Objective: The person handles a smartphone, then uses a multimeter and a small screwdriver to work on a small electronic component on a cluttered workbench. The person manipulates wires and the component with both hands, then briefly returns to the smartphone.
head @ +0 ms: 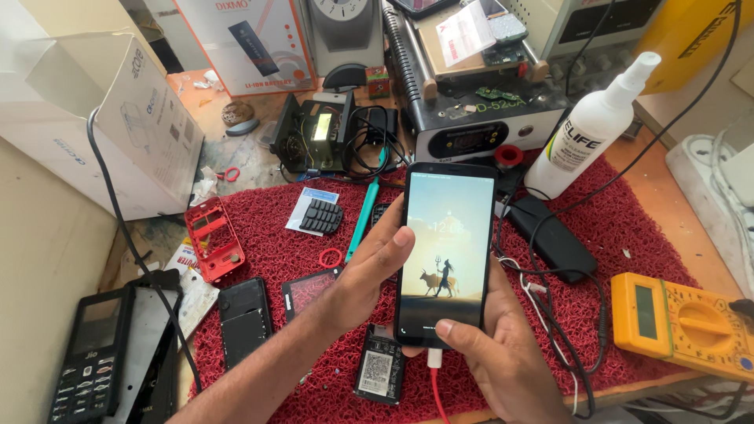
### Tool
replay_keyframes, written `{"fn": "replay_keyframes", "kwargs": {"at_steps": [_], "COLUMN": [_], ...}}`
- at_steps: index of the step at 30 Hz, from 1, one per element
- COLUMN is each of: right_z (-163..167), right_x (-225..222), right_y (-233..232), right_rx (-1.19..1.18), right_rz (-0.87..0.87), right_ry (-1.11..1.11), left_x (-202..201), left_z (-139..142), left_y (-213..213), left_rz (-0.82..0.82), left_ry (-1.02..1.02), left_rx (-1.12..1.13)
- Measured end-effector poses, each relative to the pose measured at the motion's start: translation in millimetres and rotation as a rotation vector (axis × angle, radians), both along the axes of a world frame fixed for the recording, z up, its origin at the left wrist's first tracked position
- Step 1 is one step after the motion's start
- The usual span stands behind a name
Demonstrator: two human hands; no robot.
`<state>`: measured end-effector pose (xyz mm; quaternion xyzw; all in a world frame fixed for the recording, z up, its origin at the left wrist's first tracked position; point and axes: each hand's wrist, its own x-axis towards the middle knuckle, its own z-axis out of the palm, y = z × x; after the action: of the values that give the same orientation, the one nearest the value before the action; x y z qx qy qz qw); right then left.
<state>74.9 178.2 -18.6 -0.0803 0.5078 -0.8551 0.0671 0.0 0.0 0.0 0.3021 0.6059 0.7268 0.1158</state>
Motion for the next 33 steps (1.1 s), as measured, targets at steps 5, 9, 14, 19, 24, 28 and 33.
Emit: {"fn": "replay_keyframes", "kwargs": {"at_steps": [5, 9, 14, 19, 24, 28, 33], "right_z": [-4.4, -3.6, 2.6, -37.2, -93.7, -118.6, -127.0], "right_x": [-16.8, -14.3, -15.1, -18.9, -69.7, -135.3, -185.2], "right_y": [17.6, 16.2, 11.8, 23.1, 48.5, 46.8, 39.3], "right_rx": [0.037, -0.039, 0.044, -0.011, -0.059, 0.31, 0.575], "right_rz": [-0.036, 0.039, -0.112, -0.086, 0.176, 0.143, 0.133], "right_ry": [-0.101, 0.046, -0.202, -0.13, 0.248, 0.129, 0.07], "left_x": [-18.7, -17.1, -21.6, -22.4, -23.8, -22.2, -31.1], "left_z": [-2.0, -2.1, -4.6, -18.0, -16.6, -8.1, -4.3], "left_y": [15.7, 16.9, 18.2, 16.4, 21.7, 15.3, 21.5], "left_rz": [-0.016, -0.034, -0.07, -0.055, 0.029, -0.013, -0.099], "left_ry": [-0.003, -0.113, -0.075, -0.127, -0.252, -0.135, -0.247], "left_rx": [0.002, 0.014, 0.045, 0.097, 0.184, 0.134, 0.175]}}
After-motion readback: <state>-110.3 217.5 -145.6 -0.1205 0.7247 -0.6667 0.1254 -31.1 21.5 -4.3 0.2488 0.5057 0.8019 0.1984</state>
